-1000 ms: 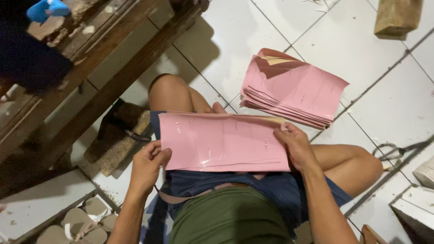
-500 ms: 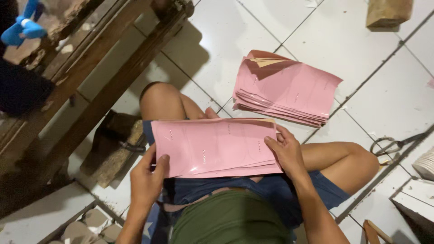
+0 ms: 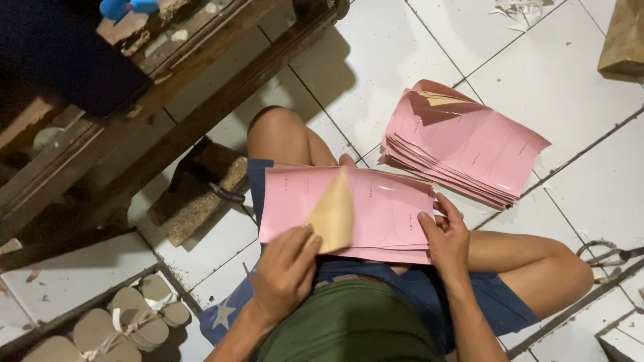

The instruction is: The person sits on the workshop floor and compresses a stack of white slipper soles, wrapping a white elastic strap around the bundle to secure it. They then take pink paper pattern sheets with tan inserts, separate them one at a time, and stack them into piles on the floor, finally picking up a pair of scissors.

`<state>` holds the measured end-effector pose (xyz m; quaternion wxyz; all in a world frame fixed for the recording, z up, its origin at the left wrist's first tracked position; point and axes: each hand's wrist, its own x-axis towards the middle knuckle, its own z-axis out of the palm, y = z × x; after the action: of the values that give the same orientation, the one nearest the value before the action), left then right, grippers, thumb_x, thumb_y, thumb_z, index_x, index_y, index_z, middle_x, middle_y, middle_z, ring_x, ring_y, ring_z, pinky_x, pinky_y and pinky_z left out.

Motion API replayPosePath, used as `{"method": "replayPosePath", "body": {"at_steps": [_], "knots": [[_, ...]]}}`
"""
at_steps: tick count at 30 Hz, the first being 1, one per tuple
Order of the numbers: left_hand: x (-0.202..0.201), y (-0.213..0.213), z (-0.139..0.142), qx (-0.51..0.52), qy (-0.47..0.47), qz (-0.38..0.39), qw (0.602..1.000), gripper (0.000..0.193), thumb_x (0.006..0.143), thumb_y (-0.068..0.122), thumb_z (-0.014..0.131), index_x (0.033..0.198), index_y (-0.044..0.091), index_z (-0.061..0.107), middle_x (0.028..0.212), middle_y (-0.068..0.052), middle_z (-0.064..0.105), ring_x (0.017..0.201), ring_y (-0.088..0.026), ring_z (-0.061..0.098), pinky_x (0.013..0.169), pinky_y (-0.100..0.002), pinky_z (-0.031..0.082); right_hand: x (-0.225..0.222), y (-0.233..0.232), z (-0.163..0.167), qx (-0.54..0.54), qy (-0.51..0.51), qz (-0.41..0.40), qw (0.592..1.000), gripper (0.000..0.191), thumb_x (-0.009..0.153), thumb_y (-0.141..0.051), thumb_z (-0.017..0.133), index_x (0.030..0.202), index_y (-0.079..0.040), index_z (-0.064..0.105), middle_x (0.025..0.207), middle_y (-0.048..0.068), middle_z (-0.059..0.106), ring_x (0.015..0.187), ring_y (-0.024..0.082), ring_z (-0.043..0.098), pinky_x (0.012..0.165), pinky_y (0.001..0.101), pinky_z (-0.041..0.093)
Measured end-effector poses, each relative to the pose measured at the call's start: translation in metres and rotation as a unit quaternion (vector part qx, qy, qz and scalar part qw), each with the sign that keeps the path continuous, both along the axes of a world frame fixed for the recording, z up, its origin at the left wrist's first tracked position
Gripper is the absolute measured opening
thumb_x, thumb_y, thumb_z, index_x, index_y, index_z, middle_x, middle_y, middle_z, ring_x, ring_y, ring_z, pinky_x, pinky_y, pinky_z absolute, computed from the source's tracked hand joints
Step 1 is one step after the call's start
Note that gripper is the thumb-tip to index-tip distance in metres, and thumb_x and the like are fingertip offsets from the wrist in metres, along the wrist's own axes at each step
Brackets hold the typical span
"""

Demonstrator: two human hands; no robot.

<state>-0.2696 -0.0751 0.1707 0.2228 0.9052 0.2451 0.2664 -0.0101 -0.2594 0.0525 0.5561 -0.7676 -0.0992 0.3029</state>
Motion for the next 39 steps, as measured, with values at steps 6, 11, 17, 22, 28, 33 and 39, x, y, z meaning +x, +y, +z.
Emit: {"method": "replayPosePath", "body": {"at_steps": [6,11,17,22,28,33,39], "knots": [[-0.003,0.027,-0.021,-0.186,-0.007,0.181,0.966,0.015,0.093,0.007,0.069,0.106,-0.001,0.069,0.129,-0.024,0.066,0.109,-0.036,0.067,0.092,-0.041,0.054,-0.004,-0.002,-0.007,0.025,-0.008,-0.013,1.000,0.063,0.091,-0.005,0.071,0.148,0.006,0.047,0.134,0.017,0.059,0.099,0.016,0.064,0.079,0.0271,0.057],[-0.005,0.035,-0.022,-0.082,0.049,0.149,0.984,0.020,0.088,0.005,0.072,0.107,-0.003,0.070,0.130,-0.024,0.067,0.113,-0.039,0.066,0.098,-0.046,0.052,-0.002,-0.003,-0.004,0.034,0.010,-0.001,0.999,0.063,0.091,-0.007,0.070,0.148,0.005,0.045,0.132,0.017,0.060,0.102,0.015,0.066,0.081,0.0268,0.059],[-0.005,0.008,-0.005,-0.041,-0.001,-0.037,0.998,0.036,0.077,-0.002,0.072,0.112,-0.004,0.069,0.121,-0.020,0.068,0.120,-0.039,0.065,0.100,-0.047,0.053,0.001,0.000,0.001,0.013,0.015,-0.003,1.000,0.065,0.091,-0.007,0.071,0.148,0.006,0.045,0.129,0.018,0.062,0.099,0.015,0.065,0.079,0.0272,0.058],[0.003,0.010,-0.008,-0.226,-0.030,0.130,0.965,0.049,0.079,-0.003,0.072,0.126,-0.009,0.061,0.115,-0.020,0.066,0.104,-0.032,0.069,0.091,-0.038,0.056,0.004,-0.001,-0.002,0.017,0.036,-0.005,0.999,0.065,0.091,-0.007,0.071,0.149,0.006,0.046,0.126,0.018,0.063,0.096,0.015,0.064,0.076,0.0267,0.057],[0.005,0.022,-0.002,-0.195,0.030,0.089,0.976,0.039,0.073,-0.004,0.070,0.112,-0.002,0.068,0.111,-0.021,0.067,0.105,-0.039,0.066,0.090,-0.040,0.053,0.004,-0.003,-0.006,0.038,0.031,0.006,0.999,0.064,0.090,-0.007,0.071,0.148,0.006,0.046,0.126,0.017,0.062,0.097,0.014,0.064,0.078,0.0262,0.057],[0.003,0.006,0.011,-0.210,0.015,0.039,0.977,0.036,0.079,-0.004,0.063,0.114,0.002,0.066,0.128,-0.019,0.068,0.120,-0.035,0.067,0.100,-0.041,0.055,0.005,-0.004,-0.008,0.018,0.040,-0.007,0.999,0.067,0.090,-0.006,0.073,0.149,0.006,0.045,0.129,0.019,0.061,0.098,0.017,0.064,0.079,0.0277,0.057],[0.002,0.030,0.002,-0.240,0.102,0.105,0.960,0.032,0.078,0.000,0.065,0.110,0.004,0.066,0.135,-0.023,0.062,0.126,-0.041,0.059,0.100,-0.046,0.049,0.008,0.000,-0.008,0.040,0.045,0.004,0.998,0.068,0.089,-0.005,0.072,0.149,0.006,0.042,0.130,0.019,0.060,0.100,0.019,0.066,0.079,0.0293,0.059]]}}
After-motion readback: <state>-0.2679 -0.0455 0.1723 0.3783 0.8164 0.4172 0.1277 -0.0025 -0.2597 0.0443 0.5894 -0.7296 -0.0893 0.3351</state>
